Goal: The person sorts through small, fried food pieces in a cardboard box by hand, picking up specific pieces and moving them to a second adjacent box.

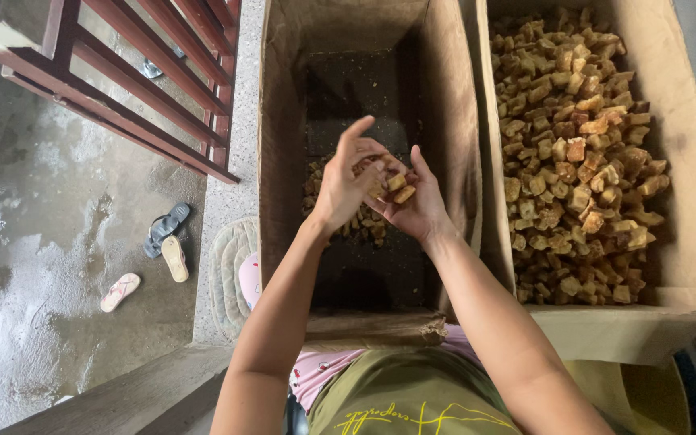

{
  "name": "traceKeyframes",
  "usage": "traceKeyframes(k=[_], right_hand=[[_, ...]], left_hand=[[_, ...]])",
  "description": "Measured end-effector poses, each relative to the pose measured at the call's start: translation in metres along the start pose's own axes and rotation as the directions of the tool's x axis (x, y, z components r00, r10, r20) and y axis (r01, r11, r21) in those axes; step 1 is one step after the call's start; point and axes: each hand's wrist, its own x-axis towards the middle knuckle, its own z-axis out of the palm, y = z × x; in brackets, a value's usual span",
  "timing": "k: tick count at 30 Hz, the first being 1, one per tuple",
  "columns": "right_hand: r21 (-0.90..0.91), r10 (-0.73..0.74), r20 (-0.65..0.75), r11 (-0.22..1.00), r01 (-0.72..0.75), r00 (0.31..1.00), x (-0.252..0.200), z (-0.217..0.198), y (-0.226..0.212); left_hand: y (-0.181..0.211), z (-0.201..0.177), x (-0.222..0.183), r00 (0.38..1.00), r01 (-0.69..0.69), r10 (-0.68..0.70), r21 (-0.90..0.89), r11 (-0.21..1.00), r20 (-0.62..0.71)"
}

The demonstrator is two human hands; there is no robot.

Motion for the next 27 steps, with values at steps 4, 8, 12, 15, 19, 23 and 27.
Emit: traceKeyframes(k=[4,8,12,15,19,23,27], right_hand=[[-0.045,-0.019,0.019,0.999,0.02,1.0,-0.005,-0.001,-0.004],[0.06,-0.452,0.23,0.891,0.451,0.862,0.002,-0.032,-0.035],[0.393,-0.501,0.204,0.829,0.399,0.841,0.008,-0.05,-0.054],[0.397,-0.491,0.232,0.836,0.379,0.84,0.011,-0.052,-0.053],[0.357,-0.465,0.196,0.854,0.378,0.864,0.011,-0.05,-0.052],[0.343,-0.427,0.1,0.863,0.372,0.898,0.012,-0.051,-0.05],[0.306,-0.417,0.123,0.879,0.365,0.9,0.016,-0.056,-0.046]], left_hand=[[-0.004,-0.002,0.001,0.999,-0.031,0.026,0.221,0.975,0.025],[-0.033,-0.018,0.014,0.973,0.098,-0.073,0.103,0.99,-0.221],[-0.085,-0.021,0.021,0.96,0.245,-0.207,0.204,0.948,-0.188],[-0.132,0.0,0.034,0.985,0.151,-0.171,0.38,0.913,0.02],[-0.181,0.043,0.057,0.944,0.09,-0.273,0.653,0.752,0.184],[-0.212,0.089,0.066,0.94,-0.149,-0.12,0.699,0.699,0.32],[-0.248,0.118,0.065,0.882,0.295,-0.453,0.602,0.742,0.127]])
